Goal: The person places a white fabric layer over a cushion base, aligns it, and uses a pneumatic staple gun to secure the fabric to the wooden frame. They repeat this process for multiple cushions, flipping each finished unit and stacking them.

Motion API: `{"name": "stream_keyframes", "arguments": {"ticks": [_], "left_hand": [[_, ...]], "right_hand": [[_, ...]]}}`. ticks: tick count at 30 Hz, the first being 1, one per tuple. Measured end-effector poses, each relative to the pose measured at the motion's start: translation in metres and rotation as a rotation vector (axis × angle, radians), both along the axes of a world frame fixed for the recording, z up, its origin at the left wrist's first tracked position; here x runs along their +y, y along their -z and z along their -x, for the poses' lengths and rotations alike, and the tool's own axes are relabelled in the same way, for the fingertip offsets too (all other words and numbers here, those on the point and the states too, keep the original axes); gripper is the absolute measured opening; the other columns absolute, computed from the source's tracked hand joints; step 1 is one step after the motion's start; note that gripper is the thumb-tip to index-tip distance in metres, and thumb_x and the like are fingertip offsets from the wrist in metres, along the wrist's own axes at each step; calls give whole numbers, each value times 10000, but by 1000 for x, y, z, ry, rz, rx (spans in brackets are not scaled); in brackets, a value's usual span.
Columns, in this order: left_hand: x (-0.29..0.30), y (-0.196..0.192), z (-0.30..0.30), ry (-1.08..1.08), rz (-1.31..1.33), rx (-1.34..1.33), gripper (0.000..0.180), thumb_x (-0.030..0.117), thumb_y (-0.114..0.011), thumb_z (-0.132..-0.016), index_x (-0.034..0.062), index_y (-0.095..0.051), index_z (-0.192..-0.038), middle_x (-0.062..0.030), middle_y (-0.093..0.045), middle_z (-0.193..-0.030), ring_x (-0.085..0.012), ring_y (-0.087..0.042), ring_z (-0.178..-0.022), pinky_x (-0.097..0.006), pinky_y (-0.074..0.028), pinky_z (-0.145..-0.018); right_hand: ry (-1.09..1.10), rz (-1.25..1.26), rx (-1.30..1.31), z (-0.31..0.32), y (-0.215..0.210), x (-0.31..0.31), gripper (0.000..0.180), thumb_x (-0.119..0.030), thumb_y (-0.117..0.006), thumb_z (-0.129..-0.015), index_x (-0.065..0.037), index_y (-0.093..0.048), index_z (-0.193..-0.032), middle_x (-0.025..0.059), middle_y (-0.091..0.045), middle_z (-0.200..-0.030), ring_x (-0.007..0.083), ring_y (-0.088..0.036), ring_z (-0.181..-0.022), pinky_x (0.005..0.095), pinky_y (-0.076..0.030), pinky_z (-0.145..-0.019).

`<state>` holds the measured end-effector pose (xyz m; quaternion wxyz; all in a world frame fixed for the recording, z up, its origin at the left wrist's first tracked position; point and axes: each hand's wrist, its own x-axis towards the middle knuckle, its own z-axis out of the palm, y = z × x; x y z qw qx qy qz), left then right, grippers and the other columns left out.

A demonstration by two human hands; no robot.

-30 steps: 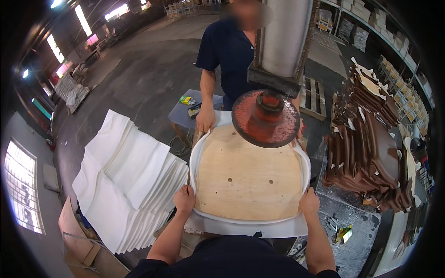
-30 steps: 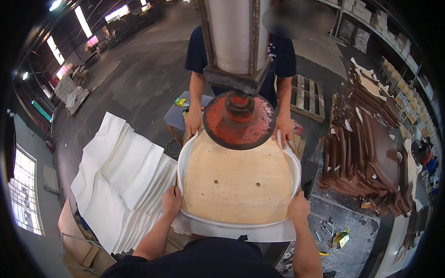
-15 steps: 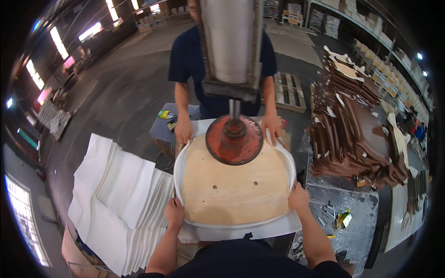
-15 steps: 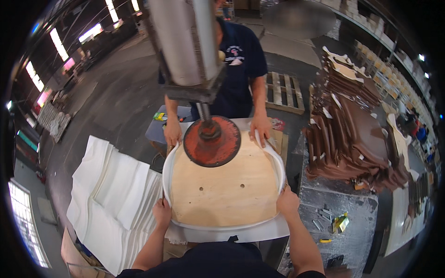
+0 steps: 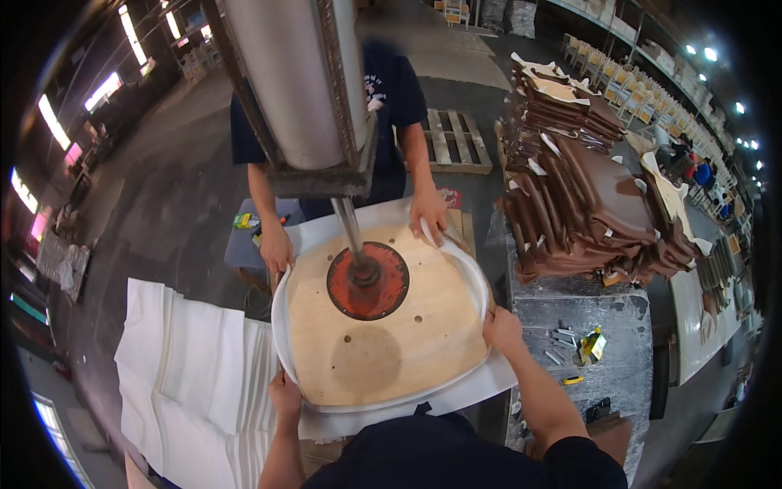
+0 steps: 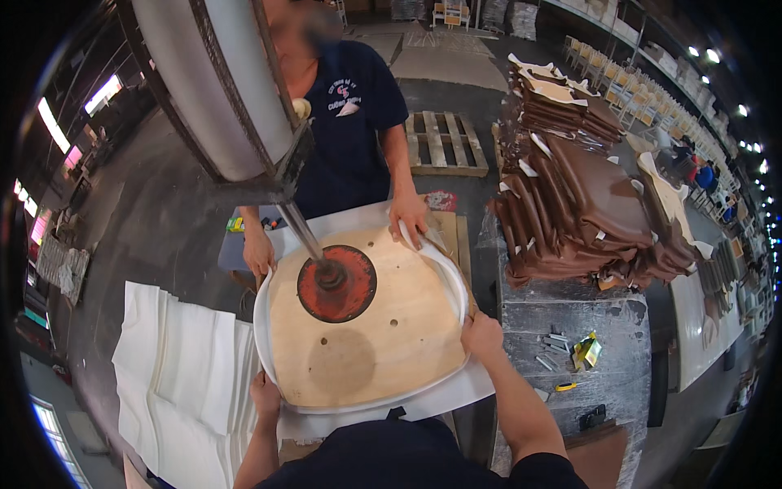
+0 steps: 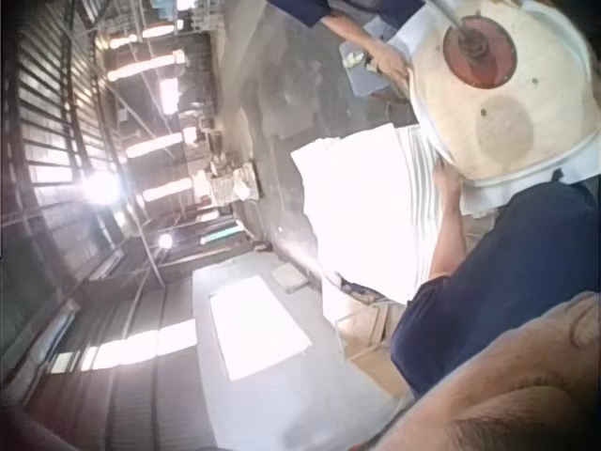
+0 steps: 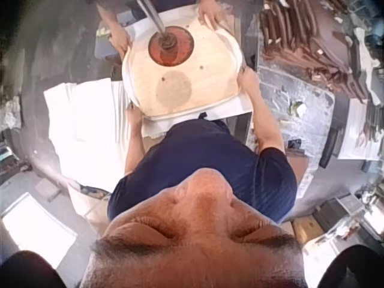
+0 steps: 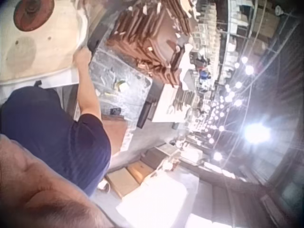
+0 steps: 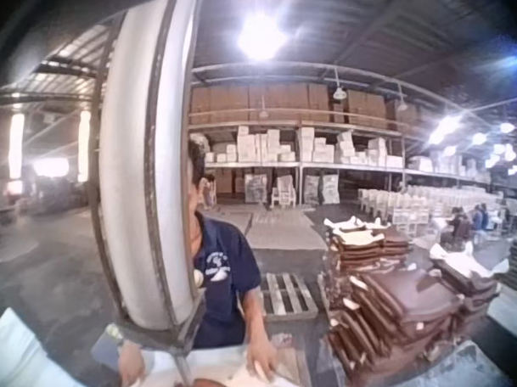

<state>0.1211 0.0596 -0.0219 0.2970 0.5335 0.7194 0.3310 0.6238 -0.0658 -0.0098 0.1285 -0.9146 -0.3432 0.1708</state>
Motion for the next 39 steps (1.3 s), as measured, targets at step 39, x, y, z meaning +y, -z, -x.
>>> {"name": "stream_keyframes", "arguments": {"ticks": [39], "left_hand": [[4, -9, 33, 208, 146, 162, 386, 296, -698, -1074, -63, -712, -935, -296, -694, -805, -431, -719, -776, -508, -528, -746]], "right_hand": [[-124, -156, 139, -8, 4, -11, 435, -425, -777, -997, 10, -781, -993, 280, -760, -914, 482, -754, -923, 539, -563, -813]]}}
